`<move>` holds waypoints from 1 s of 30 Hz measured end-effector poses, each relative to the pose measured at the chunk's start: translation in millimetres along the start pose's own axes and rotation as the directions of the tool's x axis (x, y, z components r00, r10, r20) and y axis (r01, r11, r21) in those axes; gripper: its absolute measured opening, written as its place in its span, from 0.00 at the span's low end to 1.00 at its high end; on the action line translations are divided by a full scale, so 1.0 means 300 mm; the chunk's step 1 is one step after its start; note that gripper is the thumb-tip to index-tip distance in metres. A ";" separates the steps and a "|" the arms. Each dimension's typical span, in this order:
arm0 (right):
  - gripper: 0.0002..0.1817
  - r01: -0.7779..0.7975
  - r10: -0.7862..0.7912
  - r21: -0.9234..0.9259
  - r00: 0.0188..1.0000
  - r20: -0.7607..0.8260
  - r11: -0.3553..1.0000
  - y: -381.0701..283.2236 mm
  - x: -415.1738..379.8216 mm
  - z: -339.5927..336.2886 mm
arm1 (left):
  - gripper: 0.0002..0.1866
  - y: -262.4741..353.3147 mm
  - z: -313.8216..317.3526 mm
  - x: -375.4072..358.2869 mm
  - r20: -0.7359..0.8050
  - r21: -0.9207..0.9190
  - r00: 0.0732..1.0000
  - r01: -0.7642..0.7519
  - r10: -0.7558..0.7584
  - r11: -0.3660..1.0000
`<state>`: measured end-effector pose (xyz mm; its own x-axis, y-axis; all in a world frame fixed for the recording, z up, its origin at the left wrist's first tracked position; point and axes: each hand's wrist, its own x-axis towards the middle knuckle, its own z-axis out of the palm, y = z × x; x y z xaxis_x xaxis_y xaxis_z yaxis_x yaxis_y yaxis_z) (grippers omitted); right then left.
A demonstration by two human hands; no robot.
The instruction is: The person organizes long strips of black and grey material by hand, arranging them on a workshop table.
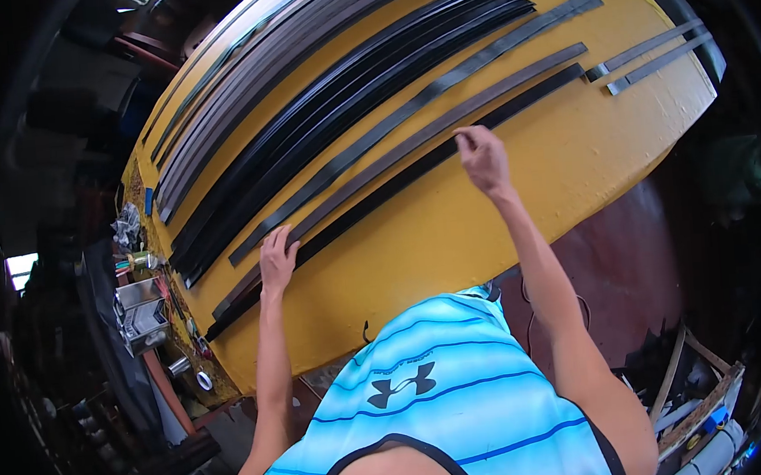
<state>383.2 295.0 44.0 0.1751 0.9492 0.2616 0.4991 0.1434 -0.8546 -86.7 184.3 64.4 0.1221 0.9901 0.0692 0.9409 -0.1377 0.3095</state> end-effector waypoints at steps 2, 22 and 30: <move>0.07 -0.036 0.025 0.094 0.992 0.121 0.995 -0.049 -0.078 0.068 | 0.20 0.035 0.033 0.045 0.012 0.014 1.000 -0.001 0.000 1.000; 0.19 -0.441 0.278 0.897 0.863 0.421 0.009 -0.108 0.313 0.078 | 0.24 0.298 -0.496 0.092 0.010 -0.221 1.000 0.022 -0.020 0.975; 0.19 -0.023 0.237 0.911 0.968 -0.082 0.412 -0.040 0.646 -0.674 | 0.16 -0.040 -0.358 -0.274 -0.173 0.251 0.981 0.132 -0.089 0.959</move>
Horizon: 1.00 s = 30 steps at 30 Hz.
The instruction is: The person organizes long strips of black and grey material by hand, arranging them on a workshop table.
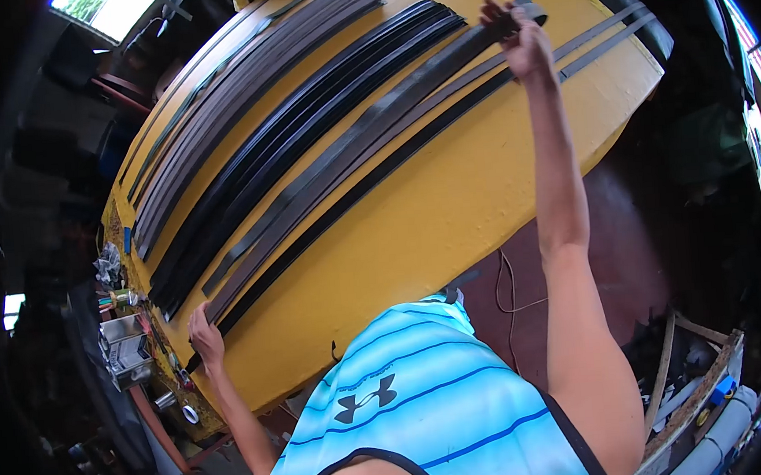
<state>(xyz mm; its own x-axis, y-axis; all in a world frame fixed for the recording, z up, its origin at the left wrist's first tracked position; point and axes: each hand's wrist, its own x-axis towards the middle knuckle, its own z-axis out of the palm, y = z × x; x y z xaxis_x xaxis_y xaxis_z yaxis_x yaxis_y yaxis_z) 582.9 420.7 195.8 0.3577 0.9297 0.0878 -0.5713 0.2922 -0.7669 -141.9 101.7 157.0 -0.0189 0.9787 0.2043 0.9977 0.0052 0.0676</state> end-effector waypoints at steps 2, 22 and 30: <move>0.19 0.005 -0.009 0.065 0.998 0.068 0.998 -0.072 0.033 -0.154 | 0.16 -0.021 0.027 -0.085 -0.023 -0.003 0.999 0.023 -0.023 1.000; 0.25 -0.301 -0.210 -0.731 0.830 -0.517 0.613 0.195 -0.575 -0.989 | 0.11 -0.066 0.234 -0.256 0.037 -0.226 0.939 0.340 -0.341 0.913; 0.17 -0.328 -0.117 -0.748 0.873 -0.473 0.577 0.212 -0.766 -0.771 | 0.17 -0.132 0.395 0.211 0.011 -0.274 0.985 0.167 -0.171 0.947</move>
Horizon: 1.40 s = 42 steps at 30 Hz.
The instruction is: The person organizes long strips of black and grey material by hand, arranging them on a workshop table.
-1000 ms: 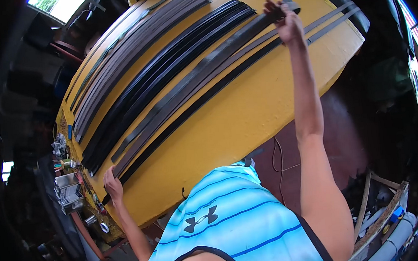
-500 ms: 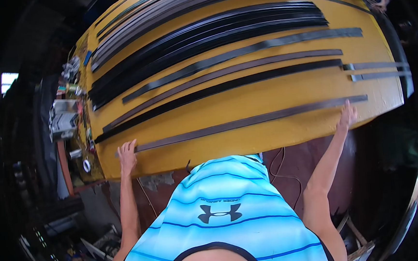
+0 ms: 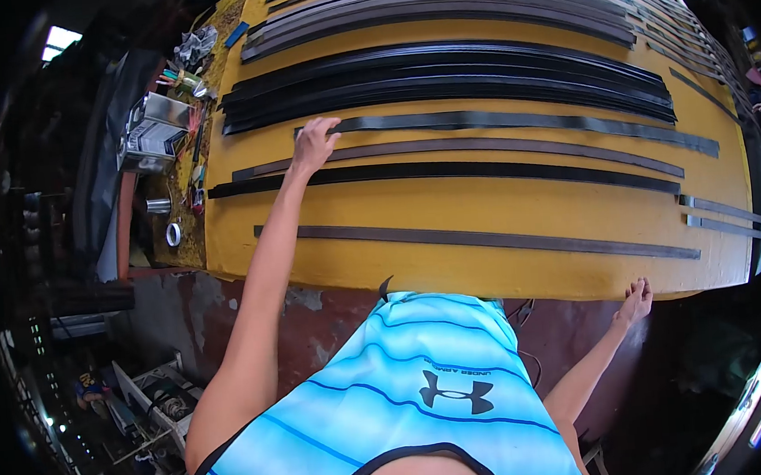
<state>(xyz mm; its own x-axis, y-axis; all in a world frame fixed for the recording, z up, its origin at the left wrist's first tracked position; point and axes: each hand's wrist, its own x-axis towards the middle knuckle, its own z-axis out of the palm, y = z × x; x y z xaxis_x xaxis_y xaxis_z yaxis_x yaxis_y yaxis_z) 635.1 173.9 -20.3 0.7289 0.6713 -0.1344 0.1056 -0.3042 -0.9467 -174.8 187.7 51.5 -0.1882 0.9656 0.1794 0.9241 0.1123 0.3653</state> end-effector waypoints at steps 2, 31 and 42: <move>0.16 0.058 -0.048 -0.104 0.994 0.097 0.993 -0.011 -0.078 0.007 | 0.19 0.028 0.019 0.060 0.032 0.011 0.999 -0.029 0.028 1.000; 0.13 0.364 -0.163 -0.275 0.817 0.553 0.890 -0.270 -0.984 0.524 | 0.20 0.021 -0.068 0.306 0.400 -0.308 0.870 -0.169 0.289 0.936; 0.14 0.374 -0.138 -0.297 0.795 0.591 0.879 -0.261 -0.998 0.502 | 0.17 -0.010 -0.048 0.305 0.411 -0.211 0.878 -0.172 0.247 0.962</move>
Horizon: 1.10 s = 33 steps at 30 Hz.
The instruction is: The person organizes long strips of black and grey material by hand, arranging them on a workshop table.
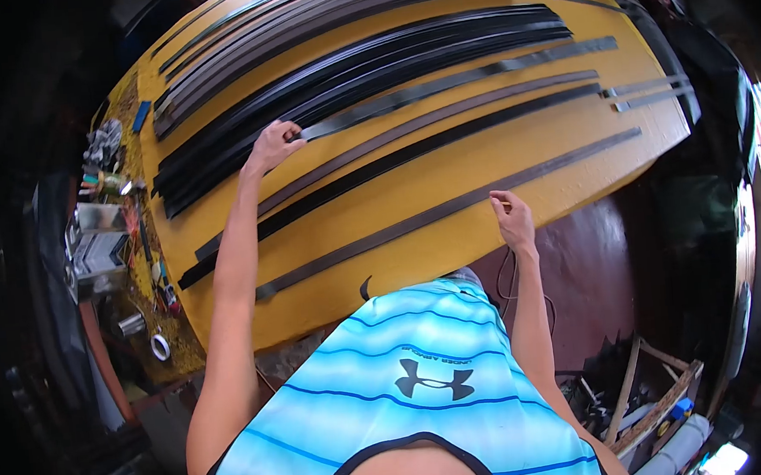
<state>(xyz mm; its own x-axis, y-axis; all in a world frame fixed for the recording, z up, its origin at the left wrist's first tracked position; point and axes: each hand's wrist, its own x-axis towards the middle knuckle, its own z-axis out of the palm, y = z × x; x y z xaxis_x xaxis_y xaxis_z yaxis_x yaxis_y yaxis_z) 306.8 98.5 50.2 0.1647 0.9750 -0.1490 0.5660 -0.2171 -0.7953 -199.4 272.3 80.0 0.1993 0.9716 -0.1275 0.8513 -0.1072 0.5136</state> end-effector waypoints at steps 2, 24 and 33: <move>0.15 -0.025 0.026 0.020 0.999 -0.038 0.999 0.015 -0.021 -0.003 | 0.15 -0.075 0.060 0.020 -0.048 0.069 0.998 -0.031 0.034 0.997; 0.13 -0.023 -0.004 0.364 0.997 0.075 0.931 0.033 0.326 -0.187 | 0.12 0.860 0.369 0.451 -0.200 -0.208 0.957 -0.249 0.208 0.946; 0.13 -0.094 0.007 0.506 0.985 0.171 0.857 0.101 0.487 -0.364 | 0.25 1.185 0.661 0.830 -0.158 0.244 0.941 -0.255 0.298 0.936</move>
<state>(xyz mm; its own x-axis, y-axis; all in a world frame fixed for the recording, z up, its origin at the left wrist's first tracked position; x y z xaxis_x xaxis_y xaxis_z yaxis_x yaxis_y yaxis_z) 436.3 229.2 68.6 0.0280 0.9671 -0.2528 0.0611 -0.2541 -0.9652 249.1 434.4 62.4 0.3646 0.9161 0.1670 0.8642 -0.3997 0.3058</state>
